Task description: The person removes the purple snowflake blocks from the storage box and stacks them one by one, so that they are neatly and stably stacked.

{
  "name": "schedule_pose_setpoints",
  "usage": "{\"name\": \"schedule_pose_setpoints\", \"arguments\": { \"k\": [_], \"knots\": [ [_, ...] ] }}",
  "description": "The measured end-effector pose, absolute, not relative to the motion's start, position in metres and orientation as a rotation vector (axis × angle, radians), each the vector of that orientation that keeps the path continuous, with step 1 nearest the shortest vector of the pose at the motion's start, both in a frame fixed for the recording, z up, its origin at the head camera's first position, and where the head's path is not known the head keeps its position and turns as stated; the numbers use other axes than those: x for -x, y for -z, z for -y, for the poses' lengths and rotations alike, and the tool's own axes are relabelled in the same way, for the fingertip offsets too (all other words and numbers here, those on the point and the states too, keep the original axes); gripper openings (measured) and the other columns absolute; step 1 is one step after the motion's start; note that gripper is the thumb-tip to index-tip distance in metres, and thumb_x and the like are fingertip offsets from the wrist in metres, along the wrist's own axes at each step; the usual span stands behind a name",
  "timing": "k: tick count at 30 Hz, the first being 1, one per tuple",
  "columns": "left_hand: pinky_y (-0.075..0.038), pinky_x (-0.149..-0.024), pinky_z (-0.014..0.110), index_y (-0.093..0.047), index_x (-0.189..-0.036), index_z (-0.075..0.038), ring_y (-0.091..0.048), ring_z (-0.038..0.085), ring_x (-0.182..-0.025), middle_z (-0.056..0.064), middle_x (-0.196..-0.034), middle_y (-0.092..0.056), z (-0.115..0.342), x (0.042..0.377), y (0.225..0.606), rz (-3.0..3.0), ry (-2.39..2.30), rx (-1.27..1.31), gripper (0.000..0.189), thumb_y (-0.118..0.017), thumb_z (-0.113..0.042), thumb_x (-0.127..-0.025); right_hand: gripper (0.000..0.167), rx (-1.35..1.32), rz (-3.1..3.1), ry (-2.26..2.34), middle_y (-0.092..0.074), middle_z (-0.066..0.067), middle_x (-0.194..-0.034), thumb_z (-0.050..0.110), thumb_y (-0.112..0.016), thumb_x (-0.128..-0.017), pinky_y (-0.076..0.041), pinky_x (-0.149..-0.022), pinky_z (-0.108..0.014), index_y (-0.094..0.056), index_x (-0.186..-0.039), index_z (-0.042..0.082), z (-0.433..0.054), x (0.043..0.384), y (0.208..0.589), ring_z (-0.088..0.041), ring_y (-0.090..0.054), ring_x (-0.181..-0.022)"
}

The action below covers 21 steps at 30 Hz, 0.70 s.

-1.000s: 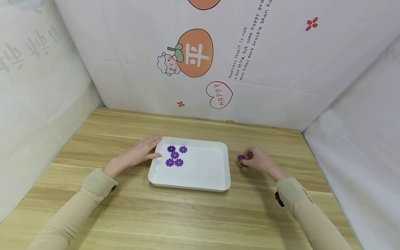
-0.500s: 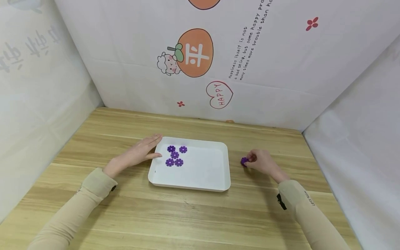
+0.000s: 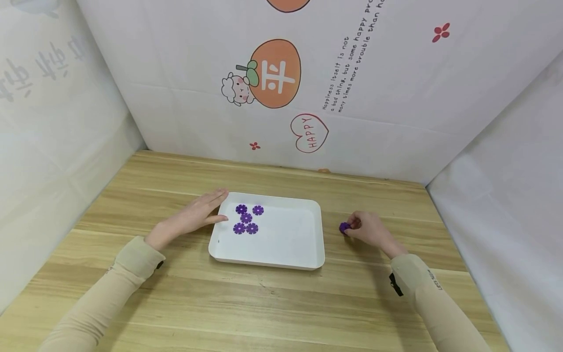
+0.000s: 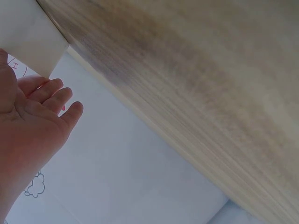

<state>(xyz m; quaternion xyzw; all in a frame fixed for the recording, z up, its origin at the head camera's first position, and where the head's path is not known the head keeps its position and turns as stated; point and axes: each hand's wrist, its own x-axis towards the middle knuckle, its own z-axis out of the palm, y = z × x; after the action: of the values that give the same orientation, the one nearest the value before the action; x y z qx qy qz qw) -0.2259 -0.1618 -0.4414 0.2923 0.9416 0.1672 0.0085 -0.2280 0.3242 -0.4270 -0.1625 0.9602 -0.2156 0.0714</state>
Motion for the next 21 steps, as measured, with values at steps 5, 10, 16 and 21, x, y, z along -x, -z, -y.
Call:
{"name": "schedule_pose_setpoints", "arguments": {
  "k": [5, 10, 16, 21],
  "knots": [
    [-0.028, -0.122, 0.058, -0.029, -0.152, 0.005, -0.031, 0.041, -0.148, 0.024, -0.159, -0.030, 0.1618, 0.2269, 0.4429, -2.944, -0.521, -0.911, 0.081, -0.058, -0.046, -0.097, 0.022, 0.483, -2.881, 0.647, -0.072, -0.014, -0.089, 0.012, -0.075, -0.085, -0.054, -0.066, -0.020, -0.068, -0.097, -0.004, -0.3254, 0.2274, 0.4272, -0.020, -0.068, -0.081],
    [-0.028, -0.122, 0.058, -0.030, -0.152, 0.005, -0.031, 0.041, -0.148, 0.024, -0.159, -0.030, 0.1614, 0.2270, 0.4428, -2.944, -0.518, -0.919, 0.081, -0.058, -0.047, -0.096, 0.021, 0.481, -2.875, 0.648, -0.072, -0.015, -0.090, 0.012, -0.075, -0.085, -0.055, -0.067, -0.022, -0.068, -0.098, -0.004, -0.3257, 0.2276, 0.4274, -0.022, -0.069, -0.082],
    [-0.028, -0.122, 0.058, -0.030, -0.152, 0.005, -0.031, 0.041, -0.148, 0.024, -0.159, -0.031, 0.1615, 0.2266, 0.4423, -2.945, -0.524, -0.913, 0.081, -0.058, -0.047, -0.096, 0.021, 0.488, -2.871, 0.654, -0.072, -0.017, -0.091, 0.010, -0.074, -0.085, -0.059, -0.069, -0.030, -0.067, -0.098, -0.006, -0.3263, 0.2276, 0.4266, -0.025, -0.069, -0.083],
    [-0.028, -0.122, 0.057, -0.030, -0.152, 0.005, -0.032, 0.041, -0.148, 0.024, -0.159, -0.031, 0.1612, 0.2271, 0.4426, -2.949, -0.522, -0.918, 0.081, -0.059, -0.047, -0.096, 0.021, 0.490, -2.872, 0.638, -0.072, -0.017, -0.091, 0.011, -0.074, -0.086, -0.059, -0.069, -0.031, -0.067, -0.097, -0.005, -0.3260, 0.2273, 0.4262, -0.025, -0.069, -0.082]
  ]
}}
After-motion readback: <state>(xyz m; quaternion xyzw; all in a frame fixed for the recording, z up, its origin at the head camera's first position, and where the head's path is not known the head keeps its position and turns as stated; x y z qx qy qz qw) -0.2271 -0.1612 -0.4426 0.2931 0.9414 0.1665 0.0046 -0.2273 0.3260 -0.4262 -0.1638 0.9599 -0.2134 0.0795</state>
